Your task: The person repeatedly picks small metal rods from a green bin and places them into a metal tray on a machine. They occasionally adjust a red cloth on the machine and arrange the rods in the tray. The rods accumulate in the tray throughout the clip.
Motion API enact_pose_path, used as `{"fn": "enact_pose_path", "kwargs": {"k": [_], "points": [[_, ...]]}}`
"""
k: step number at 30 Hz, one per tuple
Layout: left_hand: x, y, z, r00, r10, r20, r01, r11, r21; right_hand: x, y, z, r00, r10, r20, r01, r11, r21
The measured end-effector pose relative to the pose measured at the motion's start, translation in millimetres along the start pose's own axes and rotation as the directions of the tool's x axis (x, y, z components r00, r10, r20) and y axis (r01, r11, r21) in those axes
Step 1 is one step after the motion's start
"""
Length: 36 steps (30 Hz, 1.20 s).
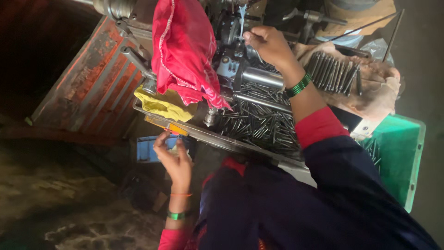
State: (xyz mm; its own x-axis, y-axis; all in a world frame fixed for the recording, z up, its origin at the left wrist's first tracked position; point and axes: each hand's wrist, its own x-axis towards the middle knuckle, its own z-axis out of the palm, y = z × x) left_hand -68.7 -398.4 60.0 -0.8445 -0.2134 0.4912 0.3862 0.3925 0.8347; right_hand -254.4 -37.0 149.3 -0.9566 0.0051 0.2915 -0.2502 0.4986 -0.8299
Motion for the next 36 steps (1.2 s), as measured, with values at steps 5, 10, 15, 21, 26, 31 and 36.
{"fn": "enact_pose_path", "kwargs": {"k": [5, 10, 15, 21, 26, 31, 36], "points": [[-15.8, -17.2, -9.3, 0.989, -0.131, -0.075, 0.136, 0.989, 0.064, 12.7, 0.8, -2.2, 0.988, 0.116, 0.105, -0.114, 0.993, -0.029], [-23.0, -35.8, -4.0, 0.972, -0.226, -0.067, 0.222, 0.973, -0.069, 17.6, -3.7, -6.2, 0.983, 0.123, 0.132, -0.108, 0.987, -0.116], [-15.0, -58.1, -3.6, 0.964, -0.262, -0.039, 0.256, 0.959, -0.122, 19.4, -2.9, -0.7, 0.992, 0.059, 0.111, -0.039, 0.984, -0.175], [-3.0, -88.9, 15.0, 0.939, -0.342, 0.039, 0.340, 0.903, -0.262, 17.9, 7.4, 9.8, 0.985, -0.151, 0.079, 0.160, 0.979, -0.125], [12.6, -107.7, 31.6, 0.953, -0.301, 0.048, 0.304, 0.938, -0.163, 0.9, 7.6, -4.7, 0.992, -0.102, 0.068, 0.115, 0.970, -0.215], [42.9, -122.6, 41.9, 0.984, -0.178, -0.001, 0.176, 0.976, -0.130, -35.7, 10.7, -32.6, 0.977, -0.186, -0.104, 0.126, 0.898, -0.421], [66.4, -140.2, 69.3, 0.997, -0.067, -0.033, 0.069, 0.996, 0.059, -43.8, 18.3, -11.2, 0.899, 0.102, -0.426, 0.039, 0.950, 0.309]]}}
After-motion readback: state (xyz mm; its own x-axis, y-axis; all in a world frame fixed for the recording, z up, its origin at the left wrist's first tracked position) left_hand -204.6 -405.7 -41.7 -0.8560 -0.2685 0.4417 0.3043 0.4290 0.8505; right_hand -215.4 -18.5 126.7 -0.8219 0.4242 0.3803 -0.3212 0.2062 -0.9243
